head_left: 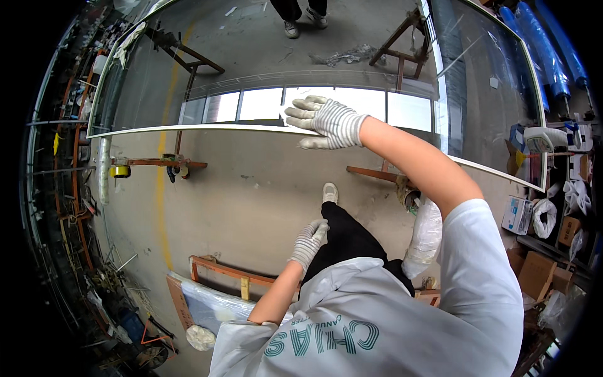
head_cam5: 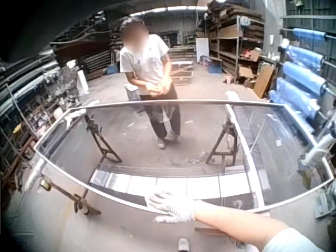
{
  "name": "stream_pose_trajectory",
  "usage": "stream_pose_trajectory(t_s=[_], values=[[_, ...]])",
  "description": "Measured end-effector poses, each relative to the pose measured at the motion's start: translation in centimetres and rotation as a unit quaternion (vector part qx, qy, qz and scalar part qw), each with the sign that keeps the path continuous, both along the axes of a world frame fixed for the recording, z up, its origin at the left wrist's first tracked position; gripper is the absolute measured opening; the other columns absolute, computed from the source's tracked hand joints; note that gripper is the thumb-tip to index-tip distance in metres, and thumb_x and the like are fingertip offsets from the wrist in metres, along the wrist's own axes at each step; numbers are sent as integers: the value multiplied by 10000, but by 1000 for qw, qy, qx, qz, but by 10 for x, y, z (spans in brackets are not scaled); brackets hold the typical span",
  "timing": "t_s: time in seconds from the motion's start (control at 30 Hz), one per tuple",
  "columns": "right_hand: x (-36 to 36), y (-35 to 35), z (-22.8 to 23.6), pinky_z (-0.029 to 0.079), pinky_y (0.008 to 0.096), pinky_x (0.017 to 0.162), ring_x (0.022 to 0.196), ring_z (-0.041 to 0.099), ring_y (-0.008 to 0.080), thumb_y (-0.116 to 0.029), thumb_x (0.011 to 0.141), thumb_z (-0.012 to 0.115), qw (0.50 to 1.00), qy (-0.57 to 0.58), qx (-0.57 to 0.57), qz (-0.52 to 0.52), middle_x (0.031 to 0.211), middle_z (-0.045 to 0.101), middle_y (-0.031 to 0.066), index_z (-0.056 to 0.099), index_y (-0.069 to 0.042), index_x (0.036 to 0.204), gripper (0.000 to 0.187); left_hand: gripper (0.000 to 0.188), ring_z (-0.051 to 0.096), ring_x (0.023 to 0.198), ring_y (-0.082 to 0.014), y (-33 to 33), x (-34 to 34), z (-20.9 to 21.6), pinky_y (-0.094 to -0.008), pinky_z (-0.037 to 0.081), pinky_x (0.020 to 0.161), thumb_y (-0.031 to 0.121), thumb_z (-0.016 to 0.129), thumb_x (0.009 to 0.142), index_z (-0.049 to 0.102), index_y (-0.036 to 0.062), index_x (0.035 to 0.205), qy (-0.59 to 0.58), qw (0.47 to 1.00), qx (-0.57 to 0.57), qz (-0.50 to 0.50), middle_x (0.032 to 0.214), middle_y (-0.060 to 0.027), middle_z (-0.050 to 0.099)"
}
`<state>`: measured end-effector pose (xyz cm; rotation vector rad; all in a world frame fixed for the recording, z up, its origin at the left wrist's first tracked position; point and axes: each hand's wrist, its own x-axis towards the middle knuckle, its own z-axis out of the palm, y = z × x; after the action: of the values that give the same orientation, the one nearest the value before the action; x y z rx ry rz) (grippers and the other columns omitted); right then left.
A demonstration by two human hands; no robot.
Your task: The person cleans a large glass pane resting on a workbench in a workshop. They spray a cleaning solution onto the glass and wipe it with a white cloth, focusing on the surface and edges. The person also uses a small tool to scrape or remove residue from the frame of the glass.
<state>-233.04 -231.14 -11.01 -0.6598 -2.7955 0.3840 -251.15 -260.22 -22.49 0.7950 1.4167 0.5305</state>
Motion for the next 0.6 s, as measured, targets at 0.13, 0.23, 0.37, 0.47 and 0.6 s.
stream_pose_trajectory(t_s=[0.13,0.23,0.37,0.47,0.6], values=[[-53,15,-3,214,419,1140,1379,301,303,-568,925,379,999,17,-10,-29,1457,380,135,460,-38,1350,684,344,637,927,-198,43,-43,18,-324,477,892,260,560,939,611,-18,1136,28,999,24,-13,986,-141,685],[-55,4,5,230,416,1132,1377,300,301,-581,921,365,997,20,-15,-77,1443,396,138,471,-32,1337,696,347,638,919,-200,74,-65,27,-322,479,887,262,571,929,611,-17,1132,45,999,18,-22,983,-145,685],[6,-25,22,255,406,1122,1355,334,291,-487,948,379,994,-13,-39,-99,1404,431,127,470,-33,1320,594,336,638,913,-200,102,-82,42,-322,481,882,261,573,928,615,-12,1120,60,996,17,-71,990,-139,684],[121,-65,34,194,407,1156,1383,292,276,-355,954,409,981,-117,-58,-141,1461,377,98,425,-105,1379,493,330,634,922,-186,127,-79,56,-308,484,879,263,562,936,619,-12,1109,60,987,9,-151,984,-125,684],[255,-130,40,182,431,1154,1402,253,312,-262,929,388,868,-252,-135,-407,1507,305,112,389,-104,1412,508,311,618,925,-161,153,-75,57,-287,477,868,245,574,931,628,-4,1109,27,981,8,-189,968,-100,676]])
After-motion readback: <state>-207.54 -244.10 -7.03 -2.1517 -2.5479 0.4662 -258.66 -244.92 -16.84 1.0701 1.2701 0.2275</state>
